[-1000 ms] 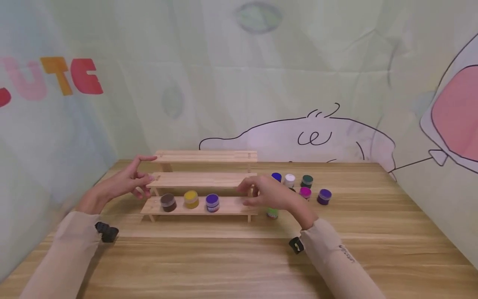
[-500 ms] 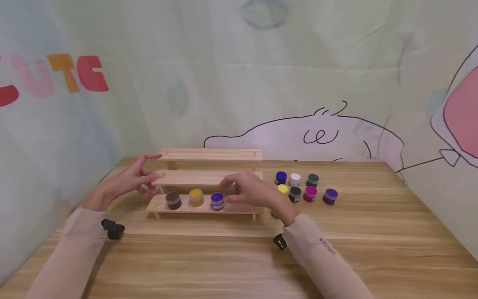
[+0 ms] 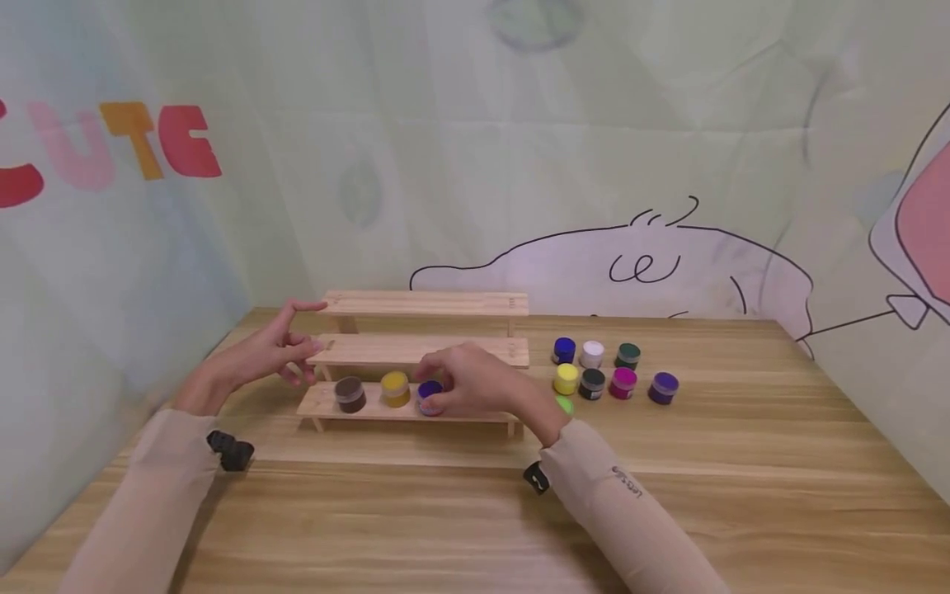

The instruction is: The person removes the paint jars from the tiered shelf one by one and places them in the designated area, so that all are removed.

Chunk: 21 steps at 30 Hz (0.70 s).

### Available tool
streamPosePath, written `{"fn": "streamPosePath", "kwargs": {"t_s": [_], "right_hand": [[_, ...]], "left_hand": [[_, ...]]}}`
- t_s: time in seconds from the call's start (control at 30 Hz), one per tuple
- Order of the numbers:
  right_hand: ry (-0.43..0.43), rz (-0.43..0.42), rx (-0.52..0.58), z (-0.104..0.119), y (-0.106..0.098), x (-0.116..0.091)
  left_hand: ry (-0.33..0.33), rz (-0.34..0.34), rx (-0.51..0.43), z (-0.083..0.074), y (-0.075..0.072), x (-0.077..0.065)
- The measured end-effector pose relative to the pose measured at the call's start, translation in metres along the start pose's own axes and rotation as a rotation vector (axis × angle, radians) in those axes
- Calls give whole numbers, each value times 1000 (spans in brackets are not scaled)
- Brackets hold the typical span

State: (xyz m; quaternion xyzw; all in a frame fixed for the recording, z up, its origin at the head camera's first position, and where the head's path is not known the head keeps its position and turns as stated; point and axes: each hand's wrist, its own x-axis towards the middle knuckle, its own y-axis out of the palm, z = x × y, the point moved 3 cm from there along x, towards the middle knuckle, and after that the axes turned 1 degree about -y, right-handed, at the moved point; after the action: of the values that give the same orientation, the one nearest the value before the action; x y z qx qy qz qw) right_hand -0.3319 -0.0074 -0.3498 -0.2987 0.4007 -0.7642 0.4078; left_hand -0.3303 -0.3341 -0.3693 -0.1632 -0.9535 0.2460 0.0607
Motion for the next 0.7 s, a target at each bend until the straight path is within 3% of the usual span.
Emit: {"fn": "streamPosePath", "kwargs": {"t_s": [0.7], "right_hand": [[2, 63, -53, -3, 0, -8]], "left_hand": [[15, 6, -2, 1, 0, -1]]}}
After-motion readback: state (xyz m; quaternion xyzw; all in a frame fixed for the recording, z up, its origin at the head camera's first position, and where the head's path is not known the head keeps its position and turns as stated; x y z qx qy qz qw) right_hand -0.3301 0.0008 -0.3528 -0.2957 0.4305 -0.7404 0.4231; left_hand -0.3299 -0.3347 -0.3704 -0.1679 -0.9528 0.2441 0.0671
